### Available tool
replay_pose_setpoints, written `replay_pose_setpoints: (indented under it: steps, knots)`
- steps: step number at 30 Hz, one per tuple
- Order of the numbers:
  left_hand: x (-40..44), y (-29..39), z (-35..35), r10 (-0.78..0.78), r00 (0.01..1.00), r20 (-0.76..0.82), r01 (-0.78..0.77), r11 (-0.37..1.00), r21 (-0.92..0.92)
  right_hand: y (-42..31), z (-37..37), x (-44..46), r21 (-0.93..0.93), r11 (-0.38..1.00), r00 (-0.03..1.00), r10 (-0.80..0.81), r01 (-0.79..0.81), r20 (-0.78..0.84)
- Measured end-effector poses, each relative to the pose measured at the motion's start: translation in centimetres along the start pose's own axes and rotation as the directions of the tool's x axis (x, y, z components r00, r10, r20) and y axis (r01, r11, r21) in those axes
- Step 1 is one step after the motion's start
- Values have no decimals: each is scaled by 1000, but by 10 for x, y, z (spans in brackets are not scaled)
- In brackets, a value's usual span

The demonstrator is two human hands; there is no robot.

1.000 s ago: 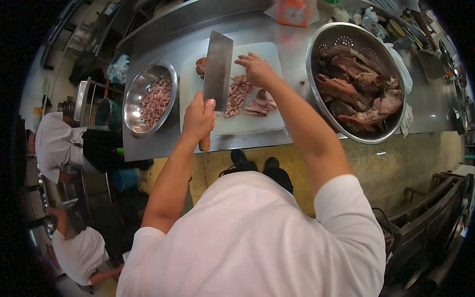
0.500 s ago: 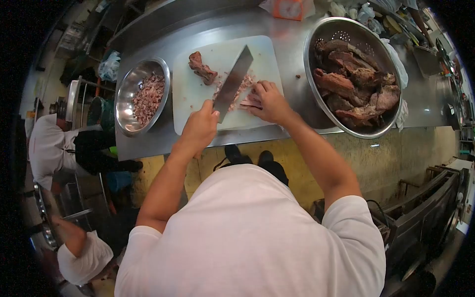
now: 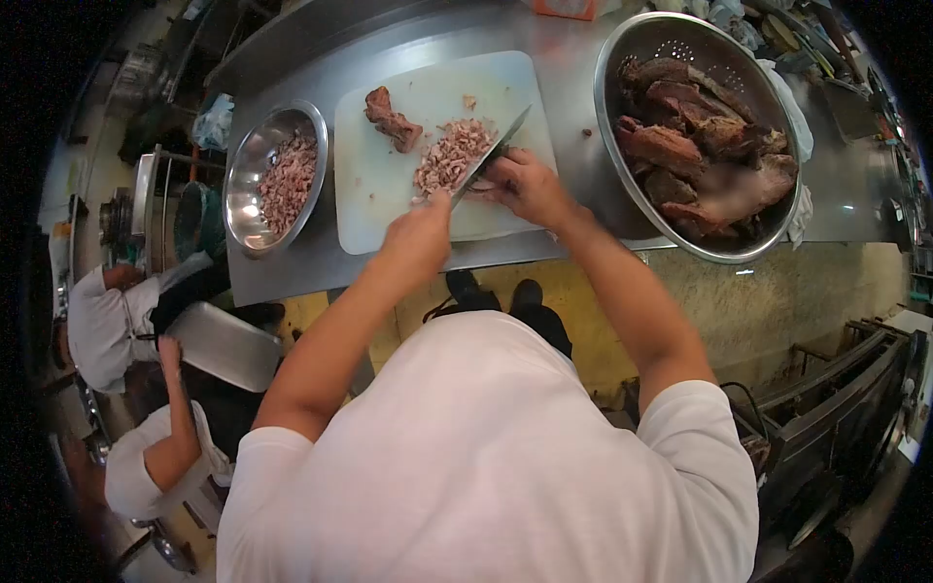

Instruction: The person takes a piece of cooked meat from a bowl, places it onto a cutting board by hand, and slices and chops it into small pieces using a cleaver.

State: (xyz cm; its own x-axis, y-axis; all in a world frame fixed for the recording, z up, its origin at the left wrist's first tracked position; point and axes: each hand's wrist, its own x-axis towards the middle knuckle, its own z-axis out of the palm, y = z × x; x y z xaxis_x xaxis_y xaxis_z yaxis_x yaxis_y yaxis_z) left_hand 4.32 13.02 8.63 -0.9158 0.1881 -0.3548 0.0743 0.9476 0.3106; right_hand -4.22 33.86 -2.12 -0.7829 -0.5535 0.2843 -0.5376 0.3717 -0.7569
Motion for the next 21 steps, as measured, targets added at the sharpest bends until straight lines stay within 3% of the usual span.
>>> replay_pose_setpoints:
  steps: [5,11,13,17,21]
  knots:
    - [33,0,-7,51,996,-75,-51,999,3,3,-5,5,-54,998,999,-32,32,14]
    - [-11,9,-24,-23,998,54,22,999,24,4,-4,1,-3,1000,1000,18,-18,-17]
    - [19,2,10,-18,999,-51,17,1000,-20,11,1,3,10,1000,999,-16,17,-29]
    - [36,-3,0,38,990,-135,-43,998,-37,5,0,4,13,1000,1000,-4,4,-4]
    - [-12,7,-33,-13,1000,10,13,1000,-16,4,-1,2,-50,998,997,-29,26,-68]
